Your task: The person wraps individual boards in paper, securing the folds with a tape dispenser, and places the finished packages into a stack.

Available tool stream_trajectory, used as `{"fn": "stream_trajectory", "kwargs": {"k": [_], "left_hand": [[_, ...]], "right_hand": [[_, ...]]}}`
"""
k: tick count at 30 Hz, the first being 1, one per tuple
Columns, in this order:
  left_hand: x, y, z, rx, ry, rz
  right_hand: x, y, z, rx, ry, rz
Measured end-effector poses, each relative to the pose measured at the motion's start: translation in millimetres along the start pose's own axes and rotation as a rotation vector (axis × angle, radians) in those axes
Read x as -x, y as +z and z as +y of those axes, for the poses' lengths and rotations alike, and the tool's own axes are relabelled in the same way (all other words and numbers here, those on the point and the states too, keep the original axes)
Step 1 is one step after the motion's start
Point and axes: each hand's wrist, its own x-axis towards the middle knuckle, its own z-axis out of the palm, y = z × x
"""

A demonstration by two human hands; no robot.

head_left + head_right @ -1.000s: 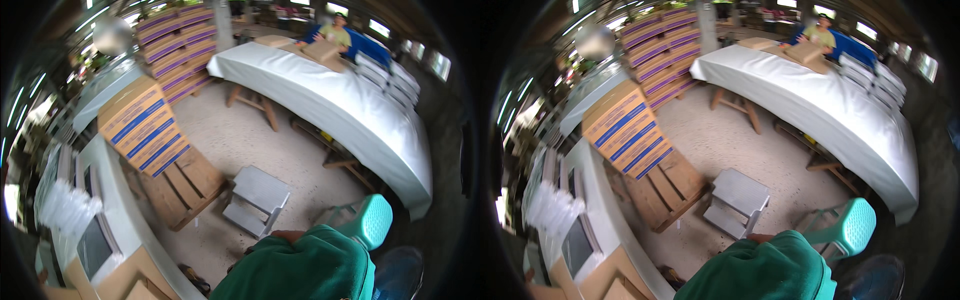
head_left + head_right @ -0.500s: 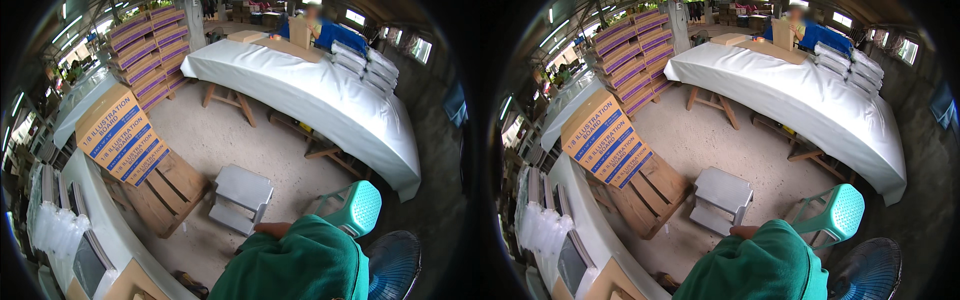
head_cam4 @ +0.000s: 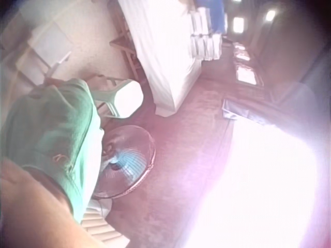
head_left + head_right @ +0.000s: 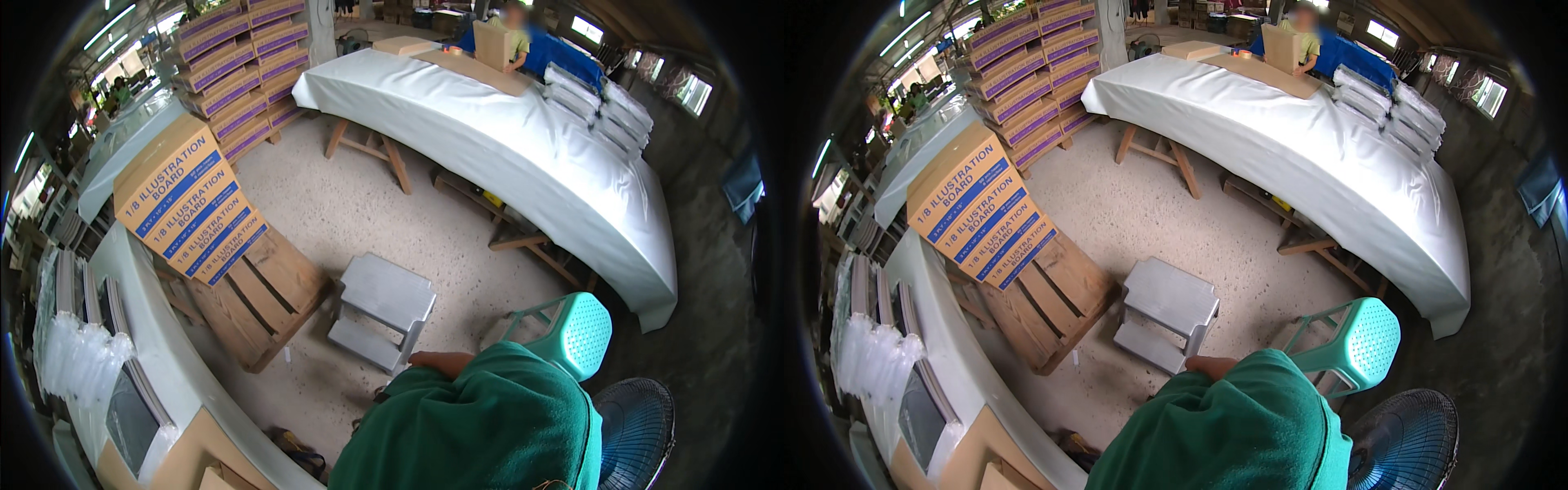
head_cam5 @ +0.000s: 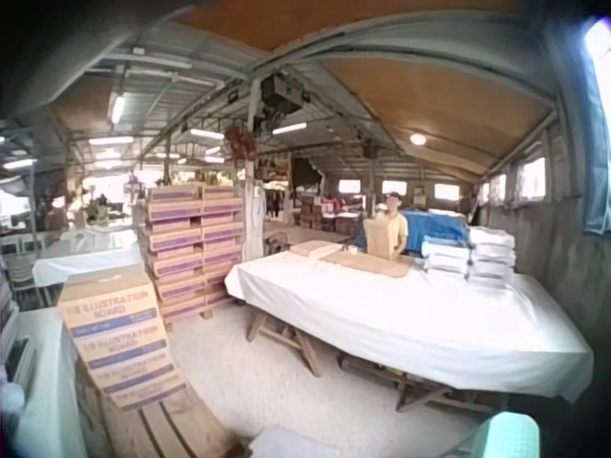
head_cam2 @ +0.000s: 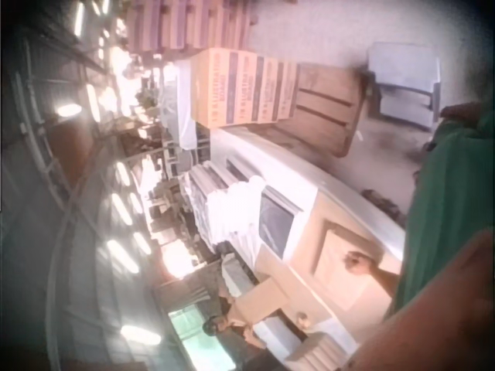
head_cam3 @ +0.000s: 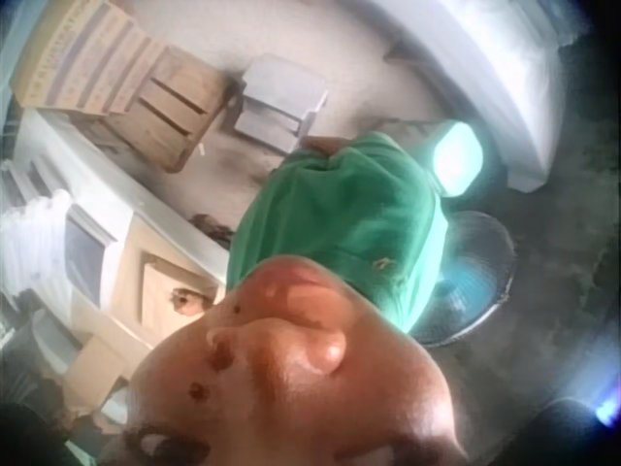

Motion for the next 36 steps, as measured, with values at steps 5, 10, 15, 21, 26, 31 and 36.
{"fn": "stream_trajectory", "kwargs": {"k": [5, 10, 15, 21, 26, 31, 36], "left_hand": [[4, 13, -24, -0.119, 0.003, 0.029], [-1, 5, -8, -0.081, 0.082, 0.058], [0, 7, -13, 0.011, 0.048, 0.010], [1, 7, -13, -0.007, 0.008, 0.020], [3, 7, -18, -0.024, 0.004, 0.007], [5, 20, -42, -0.090, -0.003, 0.004], [6, 20, -40, -0.113, -0.004, 0.009]], "right_hand": [[1, -2, 1, 0.025, -0.005, -0.039], [0, -5, -1, 0.042, -0.011, -0.056], [1, -7, -1, 0.052, -0.013, -0.070], [0, -9, -3, 0.068, -0.016, -0.081], [0, -9, -4, 0.084, -0.020, -0.098], [-1, -10, -6, 0.099, -0.023, -0.108], [-1, -8, -7, 0.111, -0.022, -0.115]]}}
